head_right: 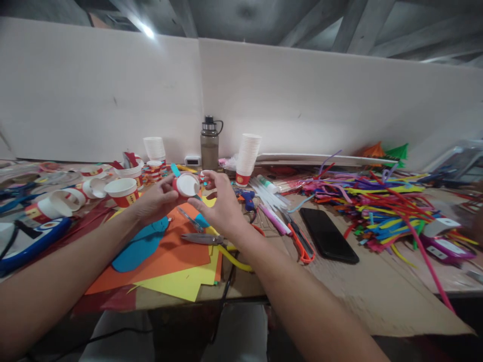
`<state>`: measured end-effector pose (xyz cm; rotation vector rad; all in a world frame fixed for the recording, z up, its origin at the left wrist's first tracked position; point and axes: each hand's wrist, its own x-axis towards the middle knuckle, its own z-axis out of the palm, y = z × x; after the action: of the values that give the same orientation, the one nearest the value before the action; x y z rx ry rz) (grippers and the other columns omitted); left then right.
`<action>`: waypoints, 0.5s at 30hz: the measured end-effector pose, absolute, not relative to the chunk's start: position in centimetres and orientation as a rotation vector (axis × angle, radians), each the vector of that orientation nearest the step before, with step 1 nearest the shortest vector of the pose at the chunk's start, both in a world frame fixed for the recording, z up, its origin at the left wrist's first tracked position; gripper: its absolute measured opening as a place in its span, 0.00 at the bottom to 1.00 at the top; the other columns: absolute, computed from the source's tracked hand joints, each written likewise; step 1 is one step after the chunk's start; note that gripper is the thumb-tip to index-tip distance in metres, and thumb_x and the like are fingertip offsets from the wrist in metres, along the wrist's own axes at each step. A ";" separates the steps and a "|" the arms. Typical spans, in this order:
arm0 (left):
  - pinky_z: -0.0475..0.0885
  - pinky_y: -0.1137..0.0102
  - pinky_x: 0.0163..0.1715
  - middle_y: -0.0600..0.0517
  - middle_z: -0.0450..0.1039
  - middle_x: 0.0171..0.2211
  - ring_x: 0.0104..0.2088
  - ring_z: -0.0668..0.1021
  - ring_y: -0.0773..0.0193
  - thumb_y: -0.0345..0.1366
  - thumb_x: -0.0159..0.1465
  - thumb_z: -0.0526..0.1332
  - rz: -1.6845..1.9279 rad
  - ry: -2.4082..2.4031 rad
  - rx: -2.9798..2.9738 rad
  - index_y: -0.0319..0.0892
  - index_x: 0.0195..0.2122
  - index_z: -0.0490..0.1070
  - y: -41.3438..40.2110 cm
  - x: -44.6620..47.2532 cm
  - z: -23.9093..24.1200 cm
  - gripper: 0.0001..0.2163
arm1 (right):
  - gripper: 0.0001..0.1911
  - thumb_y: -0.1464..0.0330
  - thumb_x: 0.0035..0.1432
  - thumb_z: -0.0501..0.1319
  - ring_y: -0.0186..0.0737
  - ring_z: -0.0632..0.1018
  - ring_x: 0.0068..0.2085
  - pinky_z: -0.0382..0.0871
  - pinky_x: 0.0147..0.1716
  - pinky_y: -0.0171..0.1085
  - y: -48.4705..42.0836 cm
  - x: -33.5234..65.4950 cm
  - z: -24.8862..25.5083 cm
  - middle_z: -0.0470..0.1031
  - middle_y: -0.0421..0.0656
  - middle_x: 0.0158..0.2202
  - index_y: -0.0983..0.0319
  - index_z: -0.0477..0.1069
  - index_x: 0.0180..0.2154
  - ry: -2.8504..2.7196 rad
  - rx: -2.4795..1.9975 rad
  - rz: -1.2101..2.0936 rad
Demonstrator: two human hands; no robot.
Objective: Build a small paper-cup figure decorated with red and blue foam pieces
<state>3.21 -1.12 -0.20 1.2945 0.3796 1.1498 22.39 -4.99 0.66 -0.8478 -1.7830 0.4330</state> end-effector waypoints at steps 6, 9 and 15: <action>0.78 0.66 0.46 0.44 0.79 0.44 0.42 0.81 0.59 0.47 0.53 0.70 1.207 0.388 1.035 0.36 0.47 0.73 -0.7 3.0 0.0 0.25 | 0.25 0.56 0.56 0.64 0.41 0.73 0.45 0.73 0.40 0.41 -4.6 22.5 0.6 0.67 0.48 0.48 0.58 0.62 0.52 -1.648 -0.837 0.593; 0.78 0.66 0.44 0.42 0.79 0.43 0.41 0.82 0.58 0.49 0.60 0.64 1.193 0.404 0.956 0.35 0.48 0.73 -0.8 3.1 0.1 0.22 | 0.23 0.57 0.58 0.63 0.40 0.73 0.44 0.72 0.41 0.41 -4.5 22.5 0.6 0.67 0.48 0.48 0.59 0.63 0.51 -1.662 -0.831 0.596; 0.78 0.67 0.43 0.39 0.79 0.44 0.44 0.81 0.57 0.50 0.65 0.57 1.137 0.383 0.925 0.34 0.52 0.71 -1.3 3.2 0.3 0.24 | 0.20 0.60 0.61 0.60 0.39 0.73 0.44 0.73 0.42 0.40 -4.6 22.5 0.4 0.68 0.47 0.49 0.58 0.63 0.52 -1.697 -0.825 0.550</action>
<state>3.22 -1.32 0.34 0.9252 0.3835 1.1365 22.54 -4.61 0.37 -0.8245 -1.6972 0.5500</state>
